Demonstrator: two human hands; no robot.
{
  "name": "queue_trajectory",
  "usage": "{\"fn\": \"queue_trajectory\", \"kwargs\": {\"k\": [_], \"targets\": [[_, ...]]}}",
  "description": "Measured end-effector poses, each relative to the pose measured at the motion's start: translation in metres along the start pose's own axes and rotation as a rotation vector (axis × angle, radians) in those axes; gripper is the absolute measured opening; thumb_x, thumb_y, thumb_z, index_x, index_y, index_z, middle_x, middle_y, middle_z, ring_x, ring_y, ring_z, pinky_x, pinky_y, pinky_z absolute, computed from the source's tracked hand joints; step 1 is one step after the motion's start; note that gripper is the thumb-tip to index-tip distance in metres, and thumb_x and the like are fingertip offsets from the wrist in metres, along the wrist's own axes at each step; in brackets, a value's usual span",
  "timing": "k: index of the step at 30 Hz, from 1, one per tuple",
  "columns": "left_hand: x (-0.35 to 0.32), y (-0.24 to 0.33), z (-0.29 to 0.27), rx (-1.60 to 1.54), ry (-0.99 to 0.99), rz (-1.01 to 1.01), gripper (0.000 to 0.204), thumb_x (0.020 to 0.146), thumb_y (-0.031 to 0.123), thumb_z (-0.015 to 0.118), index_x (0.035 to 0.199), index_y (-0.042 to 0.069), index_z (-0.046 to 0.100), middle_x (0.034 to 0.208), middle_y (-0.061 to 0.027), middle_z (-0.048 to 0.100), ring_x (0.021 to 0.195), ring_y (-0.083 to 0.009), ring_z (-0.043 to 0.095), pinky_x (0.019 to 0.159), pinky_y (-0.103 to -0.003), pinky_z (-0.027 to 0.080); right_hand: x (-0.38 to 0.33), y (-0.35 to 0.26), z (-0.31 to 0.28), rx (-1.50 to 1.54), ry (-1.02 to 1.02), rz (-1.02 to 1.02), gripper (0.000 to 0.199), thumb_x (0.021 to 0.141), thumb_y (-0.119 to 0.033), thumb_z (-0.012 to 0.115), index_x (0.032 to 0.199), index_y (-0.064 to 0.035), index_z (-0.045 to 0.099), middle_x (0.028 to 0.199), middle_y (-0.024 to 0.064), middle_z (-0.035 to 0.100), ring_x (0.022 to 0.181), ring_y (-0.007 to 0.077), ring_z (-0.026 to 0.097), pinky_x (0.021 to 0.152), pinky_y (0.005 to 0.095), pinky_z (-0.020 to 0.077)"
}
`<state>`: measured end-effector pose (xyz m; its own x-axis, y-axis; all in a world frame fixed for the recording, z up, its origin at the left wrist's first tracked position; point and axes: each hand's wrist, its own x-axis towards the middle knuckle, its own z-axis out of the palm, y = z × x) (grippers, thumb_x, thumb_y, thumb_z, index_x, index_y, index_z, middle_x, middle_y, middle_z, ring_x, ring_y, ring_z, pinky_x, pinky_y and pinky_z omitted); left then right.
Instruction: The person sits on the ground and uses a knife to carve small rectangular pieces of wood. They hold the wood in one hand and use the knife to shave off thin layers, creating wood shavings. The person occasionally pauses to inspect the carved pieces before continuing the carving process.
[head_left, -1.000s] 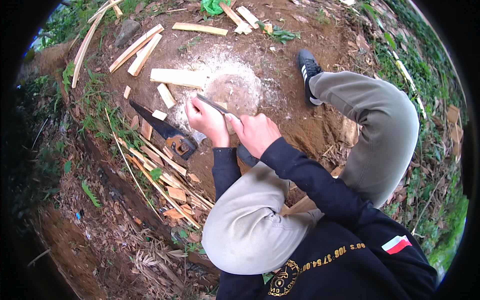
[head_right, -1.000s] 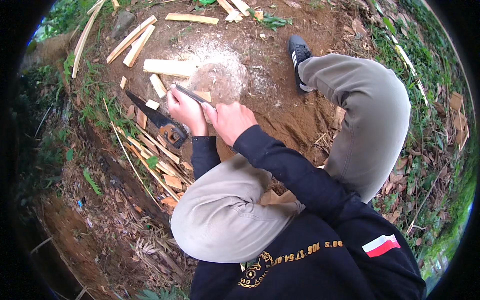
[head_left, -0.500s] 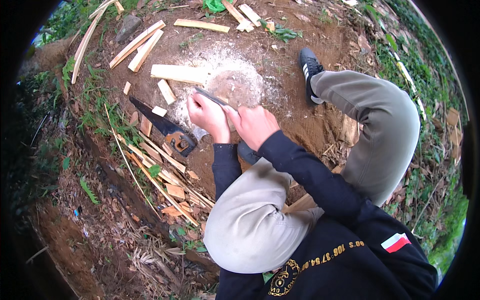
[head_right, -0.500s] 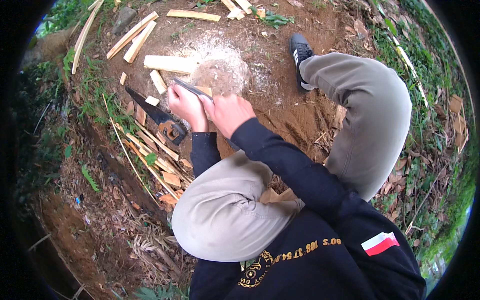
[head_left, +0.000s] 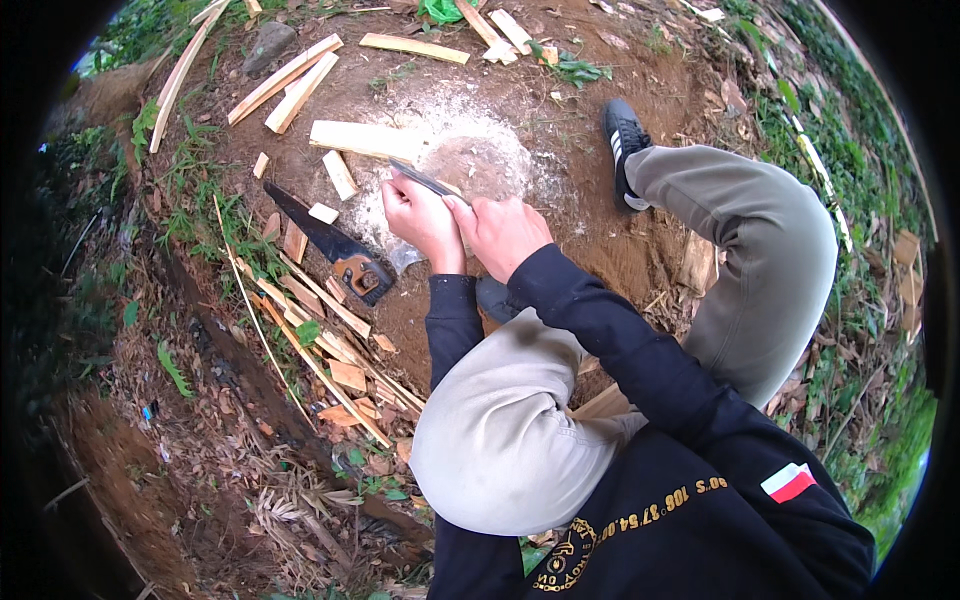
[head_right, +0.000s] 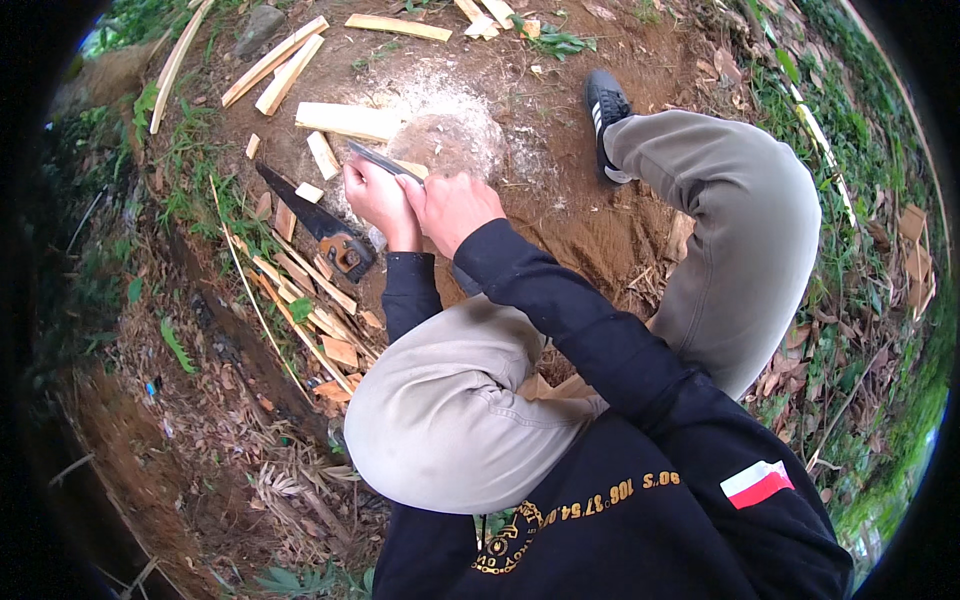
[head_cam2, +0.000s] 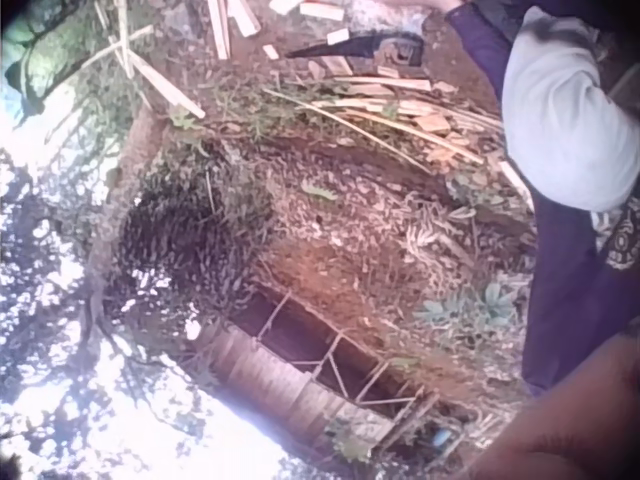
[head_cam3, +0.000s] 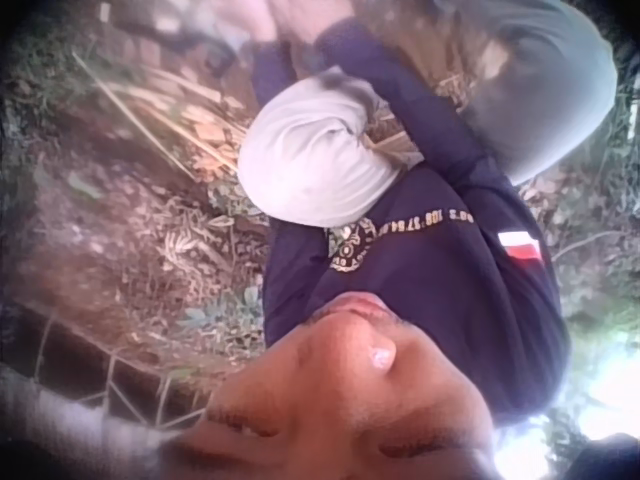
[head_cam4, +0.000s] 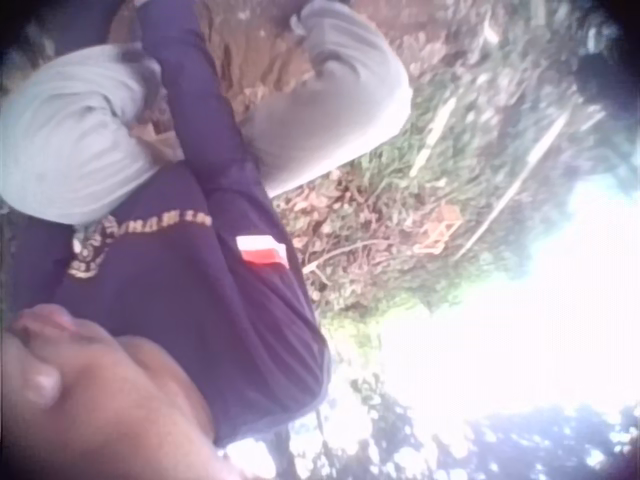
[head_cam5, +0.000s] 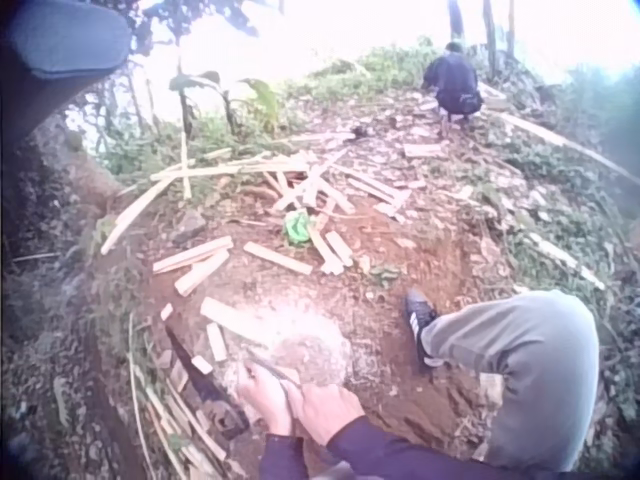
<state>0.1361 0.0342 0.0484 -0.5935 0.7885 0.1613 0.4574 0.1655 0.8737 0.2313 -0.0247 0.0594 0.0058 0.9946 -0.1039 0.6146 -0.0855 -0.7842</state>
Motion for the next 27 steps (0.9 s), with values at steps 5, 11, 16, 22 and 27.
{"fn": "queue_trajectory", "kwargs": {"k": [5,11,16,22,27], "targets": [[-0.006,-0.001,-0.004,0.025,0.003,0.038,0.044,0.101,0.031,0.046,0.075,-0.004,0.050,0.068,-0.0196,0.058,0.062,-0.0316,0.052,0.065,-0.044,0.041,-0.012,-0.003,-0.017,-0.027,-0.081,0.043,0.055,0.100,-0.045,0.043,0.080,-0.0012,0.069,0.070,0.0258,0.065,0.071,0.0425,0.067,0.067,0.0495,0.0552],[0.003,-0.003,0.000,0.019,0.030,0.052,0.043,0.101,0.028,0.045,0.075,-0.005,0.049,0.068,-0.0204,0.056,0.062,-0.0339,0.052,0.064,-0.046,0.039,0.008,-0.002,-0.002,-0.060,-0.030,-0.030,0.056,0.100,-0.047,0.043,0.078,-0.0027,0.070,0.068,0.0246,0.066,0.068,0.0413,0.068,0.064,0.0482,0.0562],[0.000,0.002,0.000,-0.017,0.040,0.076,0.040,0.100,0.026,0.046,0.076,-0.005,0.049,0.068,-0.0208,0.056,0.062,-0.0342,0.052,0.064,-0.046,0.039,-0.011,0.002,-0.013,-0.062,-0.043,0.016,0.049,0.099,-0.041,0.047,0.081,-0.0014,0.068,0.065,0.0251,0.063,0.068,0.0422,0.066,0.065,0.0510,0.0543],[0.002,-0.011,0.001,-0.069,0.063,0.042,0.041,0.100,0.026,0.046,0.074,-0.005,0.050,0.066,-0.0180,0.055,0.060,-0.0306,0.050,0.063,-0.044,0.040,0.005,-0.004,-0.002,-0.049,-0.018,-0.037,0.051,0.100,-0.043,0.045,0.080,-0.0028,0.069,0.066,0.0250,0.064,0.067,0.0418,0.067,0.065,0.0508,0.0547],[-0.004,-0.005,0.001,-0.047,0.039,0.091,0.040,0.099,0.026,0.047,0.074,-0.005,0.049,0.068,-0.0192,0.056,0.061,-0.0327,0.051,0.062,-0.045,0.039,-0.007,0.003,-0.014,-0.087,-0.004,-0.015,0.049,0.100,-0.042,0.046,0.080,-0.0037,0.068,0.065,0.0238,0.063,0.066,0.0429,0.066,0.063,0.0517,0.0534]]}}
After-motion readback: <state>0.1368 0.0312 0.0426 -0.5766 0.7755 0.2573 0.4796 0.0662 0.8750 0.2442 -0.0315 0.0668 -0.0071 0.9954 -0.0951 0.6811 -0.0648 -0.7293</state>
